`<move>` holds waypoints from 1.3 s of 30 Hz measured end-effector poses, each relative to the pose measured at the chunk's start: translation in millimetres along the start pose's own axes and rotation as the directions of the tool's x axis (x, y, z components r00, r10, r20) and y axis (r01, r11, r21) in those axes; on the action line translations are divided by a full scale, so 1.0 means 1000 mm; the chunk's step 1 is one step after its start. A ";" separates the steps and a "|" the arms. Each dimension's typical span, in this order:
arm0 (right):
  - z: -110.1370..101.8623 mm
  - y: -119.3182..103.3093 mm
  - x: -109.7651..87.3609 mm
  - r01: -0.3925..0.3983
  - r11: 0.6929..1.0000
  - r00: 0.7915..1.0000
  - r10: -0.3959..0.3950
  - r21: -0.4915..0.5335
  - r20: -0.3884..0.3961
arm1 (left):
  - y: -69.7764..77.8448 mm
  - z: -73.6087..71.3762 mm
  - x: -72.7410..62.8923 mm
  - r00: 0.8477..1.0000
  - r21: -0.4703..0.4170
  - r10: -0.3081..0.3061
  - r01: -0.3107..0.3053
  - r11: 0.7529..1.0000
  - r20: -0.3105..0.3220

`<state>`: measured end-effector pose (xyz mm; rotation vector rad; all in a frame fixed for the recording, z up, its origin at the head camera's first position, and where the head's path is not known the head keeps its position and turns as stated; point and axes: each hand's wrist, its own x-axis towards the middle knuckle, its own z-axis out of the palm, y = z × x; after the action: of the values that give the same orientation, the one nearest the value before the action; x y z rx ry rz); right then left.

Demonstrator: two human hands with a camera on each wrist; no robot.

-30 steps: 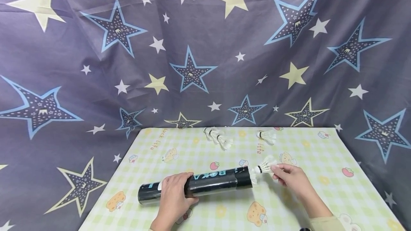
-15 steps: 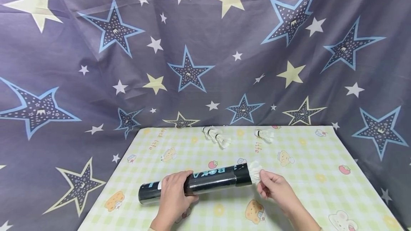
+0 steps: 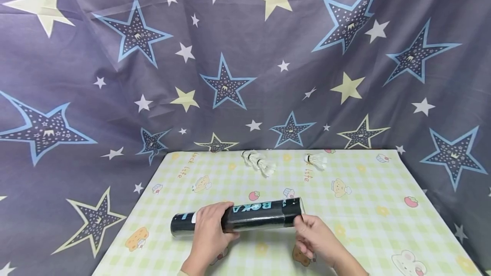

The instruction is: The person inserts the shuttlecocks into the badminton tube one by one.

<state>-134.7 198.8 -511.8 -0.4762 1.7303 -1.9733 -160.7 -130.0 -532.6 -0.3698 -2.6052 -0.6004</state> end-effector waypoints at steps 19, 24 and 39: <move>-0.068 -0.011 0.017 0.061 0.998 0.984 -0.066 -0.035 -0.169 | -0.014 -0.007 -0.002 0.999 0.039 -0.020 0.018 0.999 0.050; -0.080 -0.031 0.059 -0.088 0.967 0.952 0.011 -0.239 -0.307 | -0.020 -0.007 -0.003 0.994 0.084 0.009 -0.018 0.996 0.109; -0.042 -0.036 0.194 -0.148 0.771 0.987 0.071 -0.620 -0.147 | -0.025 -0.006 -0.008 0.963 0.134 -0.009 -0.028 0.991 0.269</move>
<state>-323.2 128.7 -491.2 -0.4636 2.4335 -1.3120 -160.4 -156.4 -539.9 -0.4468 -2.8826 -0.3870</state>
